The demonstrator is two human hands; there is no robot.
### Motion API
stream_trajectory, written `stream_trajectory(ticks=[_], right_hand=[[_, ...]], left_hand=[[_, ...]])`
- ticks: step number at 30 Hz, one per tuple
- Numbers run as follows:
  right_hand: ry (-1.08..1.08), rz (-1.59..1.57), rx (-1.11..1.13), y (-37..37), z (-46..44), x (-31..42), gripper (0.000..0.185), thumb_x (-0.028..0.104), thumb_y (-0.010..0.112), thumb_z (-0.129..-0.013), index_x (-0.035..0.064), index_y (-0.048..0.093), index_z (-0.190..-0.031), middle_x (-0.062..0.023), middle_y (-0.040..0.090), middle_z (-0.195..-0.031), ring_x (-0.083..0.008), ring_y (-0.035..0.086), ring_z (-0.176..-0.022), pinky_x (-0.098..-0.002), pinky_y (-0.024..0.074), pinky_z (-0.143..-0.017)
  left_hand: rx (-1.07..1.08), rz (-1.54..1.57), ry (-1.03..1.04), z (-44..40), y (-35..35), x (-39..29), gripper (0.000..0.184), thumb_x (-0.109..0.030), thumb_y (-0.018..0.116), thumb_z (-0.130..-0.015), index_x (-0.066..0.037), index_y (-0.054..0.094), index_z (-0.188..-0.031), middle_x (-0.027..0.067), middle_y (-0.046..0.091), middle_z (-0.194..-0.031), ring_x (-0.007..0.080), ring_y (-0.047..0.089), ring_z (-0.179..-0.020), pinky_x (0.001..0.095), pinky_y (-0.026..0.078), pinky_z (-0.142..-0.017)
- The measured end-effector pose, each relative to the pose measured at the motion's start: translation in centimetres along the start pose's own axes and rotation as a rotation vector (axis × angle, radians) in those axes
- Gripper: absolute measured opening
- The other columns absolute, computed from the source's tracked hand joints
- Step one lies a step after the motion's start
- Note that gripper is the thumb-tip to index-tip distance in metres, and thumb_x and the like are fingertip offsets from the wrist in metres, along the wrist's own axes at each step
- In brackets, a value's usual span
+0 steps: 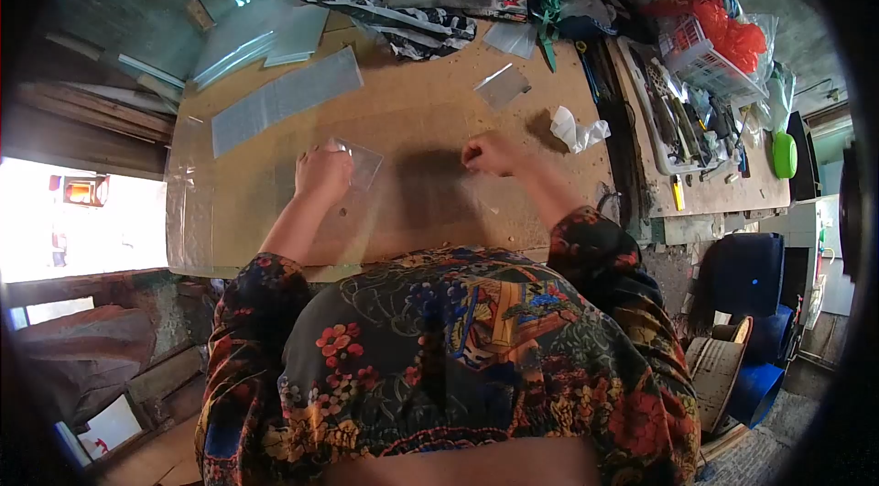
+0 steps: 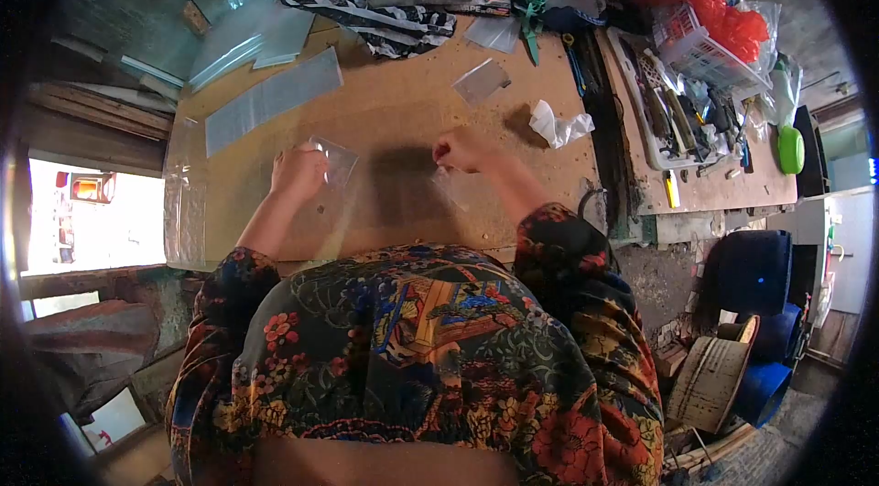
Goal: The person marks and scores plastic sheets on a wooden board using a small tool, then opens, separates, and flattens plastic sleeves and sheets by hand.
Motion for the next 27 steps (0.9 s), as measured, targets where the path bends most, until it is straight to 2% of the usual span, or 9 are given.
stream_trajectory(ticks=[1, 3, 4, 6, 9, 13, 15, 21, 27], right_hand=[[-0.002, 0.002, 0.002, 0.7, -1.4, -0.7, 0.014, 0.011, 0.06, -0.074, 0.0066, 0.06, -0.088, -0.0039, 0.061, -0.071, -0.0126, 0.055, -0.058, -0.0287, 0.0444, -0.051], [-0.056, 0.156, -0.066, 1.5, -3.4, -1.1, 0.024, 0.015, 0.063, -0.07, 0.0126, 0.061, -0.094, -0.0041, 0.062, -0.091, -0.0257, 0.058, -0.081, -0.0386, 0.0455, -0.069], [-0.061, 0.157, -0.061, 1.8, -3.3, -0.1, 0.024, 0.015, 0.063, -0.07, 0.0126, 0.061, -0.094, -0.0041, 0.062, -0.091, -0.0257, 0.058, -0.081, -0.0386, 0.0455, -0.069], [-0.314, 0.56, -0.652, 0.0, -0.5, 3.5, 0.035, 0.017, 0.063, -0.071, 0.014, 0.055, -0.105, -0.0062, 0.053, -0.111, -0.0297, 0.052, -0.097, -0.0388, 0.0427, -0.077], [-0.123, 0.548, -0.793, -1.9, 2.0, 4.1, 0.046, 0.019, 0.061, -0.073, 0.0156, 0.047, -0.116, -0.0092, 0.045, -0.12, -0.031, 0.046, -0.105, -0.0411, 0.0393, -0.084], [-0.101, 0.461, -0.716, 0.9, 5.1, 2.9, 0.048, 0.019, 0.061, -0.073, 0.0112, 0.045, -0.118, -0.0117, 0.046, -0.115, -0.03, 0.046, -0.104, -0.0451, 0.0368, -0.086], [-0.009, 0.323, -0.476, 4.1, 6.2, 2.9, 0.05, 0.023, 0.059, -0.075, 0.0071, 0.044, -0.12, -0.0121, 0.044, -0.121, -0.0296, 0.039, -0.113, -0.0463, 0.0315, -0.092], [-0.072, 0.526, -0.541, 5.2, 8.6, 1.3, 0.052, 0.033, 0.054, -0.079, 0.0058, 0.043, -0.122, -0.0121, 0.036, -0.131, -0.0279, 0.026, -0.125, -0.044, 0.0228, -0.1], [-0.122, 0.518, -0.513, 3.3, 9.3, -0.5, 0.044, 0.029, 0.055, -0.078, 0.0072, 0.048, -0.115, -0.0081, 0.038, -0.13, -0.0252, 0.029, -0.124, -0.0452, 0.0226, -0.1]], left_hand=[[-0.002, 0.001, -0.003, 0.0, 0.1, -0.6, 0.019, -0.021, 0.056, -0.075, -0.011, 0.063, -0.089, 0.0117, 0.057, -0.105, 0.0309, 0.051, -0.102, 0.0439, 0.037, -0.086], [-0.537, -0.203, 0.037, 0.8, -1.9, -3.3, 0.029, -0.018, 0.055, -0.073, -0.013, 0.059, -0.102, 0.0096, 0.047, -0.121, 0.0341, 0.037, -0.116, 0.0483, 0.027, -0.094], [-0.537, -0.203, 0.03, 0.8, -2.3, -4.6, 0.029, -0.018, 0.055, -0.073, -0.013, 0.059, -0.102, 0.0096, 0.047, -0.121, 0.0341, 0.037, -0.116, 0.0483, 0.027, -0.094], [-0.437, -0.171, 0.193, 0.5, -2.9, -7.8, 0.04, -0.019, 0.056, -0.073, -0.012, 0.052, -0.113, 0.0078, 0.042, -0.126, 0.0282, 0.031, -0.122, 0.0486, 0.022, -0.098], [-0.197, -0.018, 0.413, -1.4, 1.6, -9.7, 0.037, -0.019, 0.053, -0.077, -0.009, 0.052, -0.113, 0.0081, 0.04, -0.128, 0.0235, 0.029, -0.124, 0.0465, 0.018, -0.101], [-0.227, -0.011, 0.499, -2.6, 4.2, -10.6, 0.033, -0.02, 0.048, -0.082, -0.011, 0.052, -0.114, 0.0073, 0.039, -0.129, 0.0229, 0.029, -0.124, 0.0438, 0.018, -0.101], [-0.269, 0.077, 0.506, -3.4, 3.9, -11.0, 0.035, -0.023, 0.048, -0.083, -0.015, 0.05, -0.117, 0.0068, 0.036, -0.131, 0.0245, 0.028, -0.124, 0.0446, 0.017, -0.101], [-0.162, 0.023, 0.568, -4.3, 4.0, -12.2, 0.038, -0.031, 0.049, -0.082, -0.025, 0.049, -0.12, 0.0067, 0.03, -0.135, 0.0263, 0.02, -0.128, 0.0502, 0.014, -0.102], [-0.178, 0.109, 0.48, -3.2, 4.9, -13.0, 0.044, -0.037, 0.051, -0.078, -0.025, 0.049, -0.12, 0.0106, 0.026, -0.137, 0.0304, 0.016, -0.128, 0.0547, 0.011, -0.1]])
Point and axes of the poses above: each hand's wrist, its own z-axis away from the middle knuckle, its own y-axis out of the palm, x = y × z, the point moved 5 cm from there along -z, towards the middle knuckle
